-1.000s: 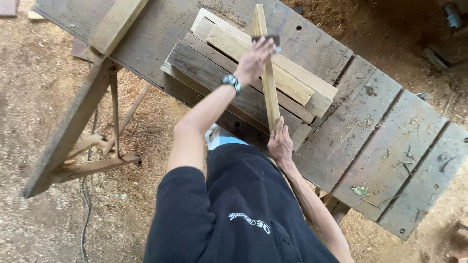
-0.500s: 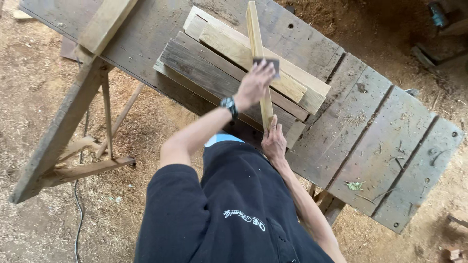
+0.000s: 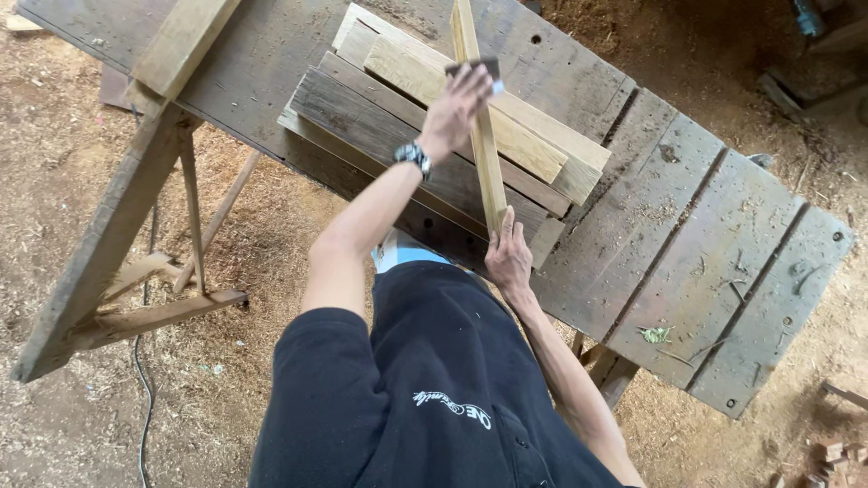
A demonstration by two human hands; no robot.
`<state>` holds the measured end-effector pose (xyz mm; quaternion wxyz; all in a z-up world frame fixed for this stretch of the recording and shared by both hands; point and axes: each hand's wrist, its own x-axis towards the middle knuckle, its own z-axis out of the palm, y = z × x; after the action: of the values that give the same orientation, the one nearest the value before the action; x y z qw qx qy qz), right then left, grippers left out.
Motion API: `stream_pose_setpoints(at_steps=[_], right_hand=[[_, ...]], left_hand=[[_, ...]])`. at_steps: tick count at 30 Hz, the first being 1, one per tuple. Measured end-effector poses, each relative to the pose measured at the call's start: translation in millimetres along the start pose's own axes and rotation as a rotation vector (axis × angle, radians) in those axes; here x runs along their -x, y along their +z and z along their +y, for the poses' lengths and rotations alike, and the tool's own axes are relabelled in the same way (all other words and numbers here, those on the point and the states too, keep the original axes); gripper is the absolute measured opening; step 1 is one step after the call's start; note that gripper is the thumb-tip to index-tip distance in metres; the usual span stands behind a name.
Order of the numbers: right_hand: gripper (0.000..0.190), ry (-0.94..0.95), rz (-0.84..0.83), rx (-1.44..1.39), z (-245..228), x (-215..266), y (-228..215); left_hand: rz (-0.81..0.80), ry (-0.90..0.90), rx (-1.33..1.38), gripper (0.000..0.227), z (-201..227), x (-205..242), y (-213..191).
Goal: The person sands wooden planks one by one using a piece of sandpaper on a wooden workbench, turning and moving the planks to sand different sections.
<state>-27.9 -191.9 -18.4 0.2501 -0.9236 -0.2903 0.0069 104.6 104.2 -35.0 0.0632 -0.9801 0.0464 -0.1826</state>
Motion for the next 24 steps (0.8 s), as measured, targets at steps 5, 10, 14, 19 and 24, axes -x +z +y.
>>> stream_pose_setpoints(at_steps=[5, 10, 14, 19, 24], right_hand=[[0.064, 0.028, 0.013, -0.022, -11.3, 3.6, 1.3], [0.062, 0.057, -0.005, -0.080, -12.3, 4.3, 0.3], [0.063, 0.023, 0.021, -0.063, -10.2, 3.9, 3.4], [0.063, -0.007, 0.023, -0.073, -7.2, 1.5, 1.4], [0.064, 0.001, 0.029, -0.031, -10.0, 2.6, 1.1]], left_hand=[[0.128, -0.377, 0.573, 0.039, 10.3, -26.0, 23.8], [0.003, -0.165, 0.428, 0.044, 74.5, 23.4, -13.3], [-0.004, -0.125, 0.616, 0.046, 118.2, 78.7, -75.9], [-0.003, -0.068, 0.734, 0.045, 112.8, 90.9, -92.4], [0.062, -0.124, 0.473, 0.044, 58.1, 35.2, -30.8]])
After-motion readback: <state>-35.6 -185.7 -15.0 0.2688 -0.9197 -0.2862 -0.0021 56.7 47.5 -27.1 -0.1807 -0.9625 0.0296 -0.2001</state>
